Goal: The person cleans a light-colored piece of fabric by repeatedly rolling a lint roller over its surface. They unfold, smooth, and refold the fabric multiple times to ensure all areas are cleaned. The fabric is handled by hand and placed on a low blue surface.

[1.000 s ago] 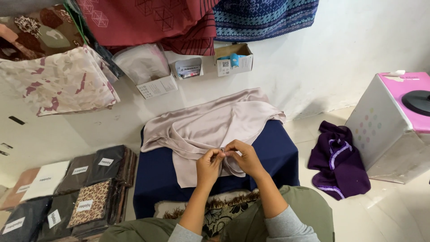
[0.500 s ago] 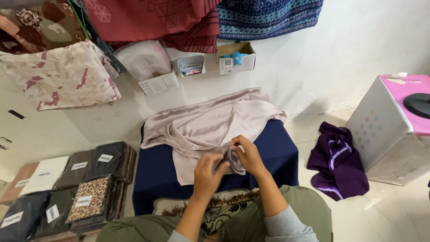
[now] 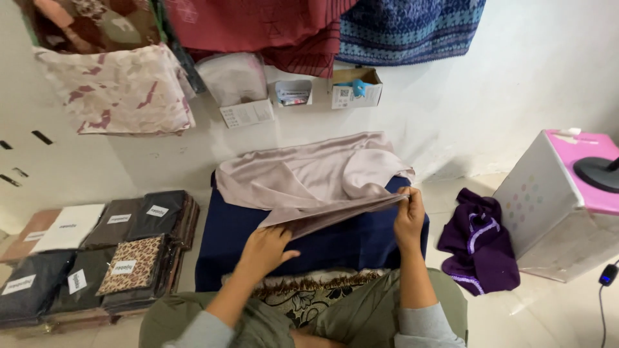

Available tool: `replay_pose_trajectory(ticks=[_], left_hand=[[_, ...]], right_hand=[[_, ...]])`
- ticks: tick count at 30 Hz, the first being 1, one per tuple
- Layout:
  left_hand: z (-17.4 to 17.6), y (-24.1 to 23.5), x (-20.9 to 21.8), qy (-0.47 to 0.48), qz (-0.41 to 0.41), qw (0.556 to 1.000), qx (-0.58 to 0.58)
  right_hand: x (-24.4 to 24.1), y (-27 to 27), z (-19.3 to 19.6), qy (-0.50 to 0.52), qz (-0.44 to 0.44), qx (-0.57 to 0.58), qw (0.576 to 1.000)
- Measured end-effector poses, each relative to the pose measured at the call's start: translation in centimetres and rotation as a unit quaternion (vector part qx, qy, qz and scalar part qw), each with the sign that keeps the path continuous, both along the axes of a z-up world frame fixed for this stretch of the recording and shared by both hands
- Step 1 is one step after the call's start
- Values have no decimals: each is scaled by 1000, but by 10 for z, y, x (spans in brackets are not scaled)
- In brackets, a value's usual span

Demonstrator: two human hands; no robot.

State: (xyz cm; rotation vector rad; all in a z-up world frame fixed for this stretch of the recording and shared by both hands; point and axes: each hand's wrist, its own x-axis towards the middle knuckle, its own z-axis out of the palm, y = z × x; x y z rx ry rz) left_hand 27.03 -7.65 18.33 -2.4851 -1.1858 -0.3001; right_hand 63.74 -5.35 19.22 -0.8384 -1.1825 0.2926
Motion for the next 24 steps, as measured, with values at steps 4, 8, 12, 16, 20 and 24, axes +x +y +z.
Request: replay_pose_trajectory(ticks=[4, 8, 12, 16, 20, 24], left_hand=[[11, 0, -56, 6, -166, 961, 221], [81, -41, -111, 30, -247, 928, 278], [146, -90, -154, 64, -224, 881, 411], [200, -116, -195, -6, -134, 860, 493], [239, -112, -276, -31, -7, 815, 579], [313, -150, -291, -73, 134, 779, 608]], right_hand=[[-12, -15, 14, -25, -13, -7, 1000], [-47, -44, 64, -86, 9, 22, 996], [-78, -56, 114, -105, 47, 69, 991], [-99, -48, 158, -153, 49, 111, 981], [-150, -68, 211, -222, 82, 159, 958], [-193, -118, 276, -260, 134, 167, 941]])
